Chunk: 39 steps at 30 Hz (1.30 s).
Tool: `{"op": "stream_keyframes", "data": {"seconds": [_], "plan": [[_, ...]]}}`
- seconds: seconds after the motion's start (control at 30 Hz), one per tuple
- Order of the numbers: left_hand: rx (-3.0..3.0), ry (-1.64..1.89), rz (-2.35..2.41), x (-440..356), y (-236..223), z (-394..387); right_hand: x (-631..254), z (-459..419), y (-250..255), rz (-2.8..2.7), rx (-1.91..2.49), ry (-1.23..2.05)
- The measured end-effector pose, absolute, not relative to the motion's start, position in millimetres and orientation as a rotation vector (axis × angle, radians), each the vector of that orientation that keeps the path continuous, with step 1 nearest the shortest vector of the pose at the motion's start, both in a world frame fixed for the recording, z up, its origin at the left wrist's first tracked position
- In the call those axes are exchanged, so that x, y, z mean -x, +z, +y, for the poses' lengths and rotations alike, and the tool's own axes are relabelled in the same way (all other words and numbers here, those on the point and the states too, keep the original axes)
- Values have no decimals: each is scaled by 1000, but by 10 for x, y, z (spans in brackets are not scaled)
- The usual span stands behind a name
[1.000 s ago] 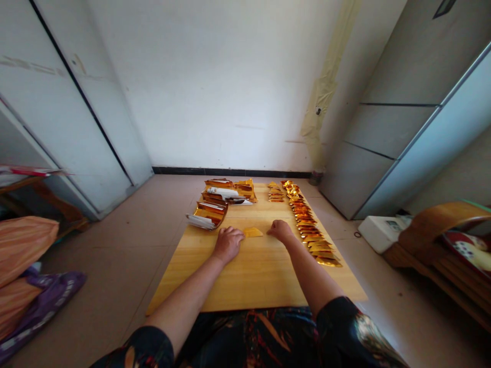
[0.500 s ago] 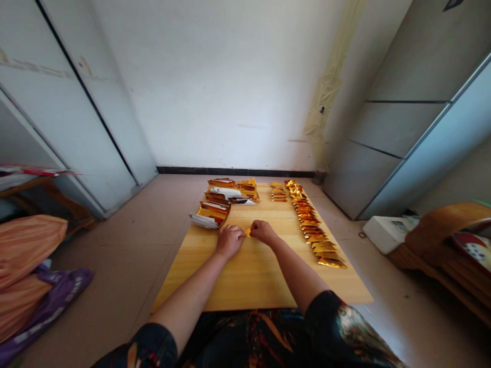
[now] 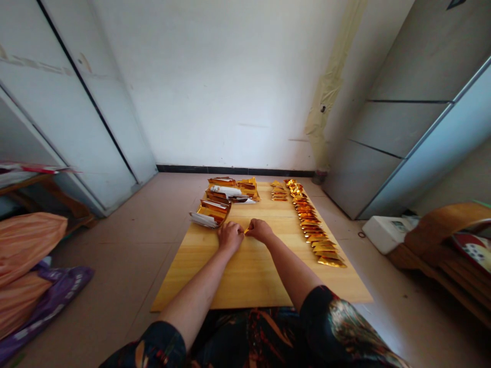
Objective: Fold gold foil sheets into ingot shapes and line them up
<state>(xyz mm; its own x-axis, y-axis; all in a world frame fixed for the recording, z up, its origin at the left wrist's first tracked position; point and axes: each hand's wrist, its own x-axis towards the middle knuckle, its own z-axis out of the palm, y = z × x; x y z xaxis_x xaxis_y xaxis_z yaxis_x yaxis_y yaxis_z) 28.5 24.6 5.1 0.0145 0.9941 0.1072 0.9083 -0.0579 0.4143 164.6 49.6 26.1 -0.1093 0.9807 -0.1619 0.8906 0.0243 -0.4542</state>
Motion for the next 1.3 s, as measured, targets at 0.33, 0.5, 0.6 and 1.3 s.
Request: {"op": "stream_keyframes", "data": {"seconds": [0.33, 0.5, 0.6, 1.3], "plan": [[-1948, 518, 2021, -324, 62, 263, -1696, 528, 222, -2043, 1930, 668], [-1961, 512, 2025, -323, 29, 255, -1901, 482, 134, -1996, 1901, 559], [-1983, 495, 2015, -319, 8, 252, -1986, 465, 69, -1994, 1885, 490], [-2206, 591, 1879, -337, 19, 140, -2047, 495, 43, -2157, 1824, 500]]}}
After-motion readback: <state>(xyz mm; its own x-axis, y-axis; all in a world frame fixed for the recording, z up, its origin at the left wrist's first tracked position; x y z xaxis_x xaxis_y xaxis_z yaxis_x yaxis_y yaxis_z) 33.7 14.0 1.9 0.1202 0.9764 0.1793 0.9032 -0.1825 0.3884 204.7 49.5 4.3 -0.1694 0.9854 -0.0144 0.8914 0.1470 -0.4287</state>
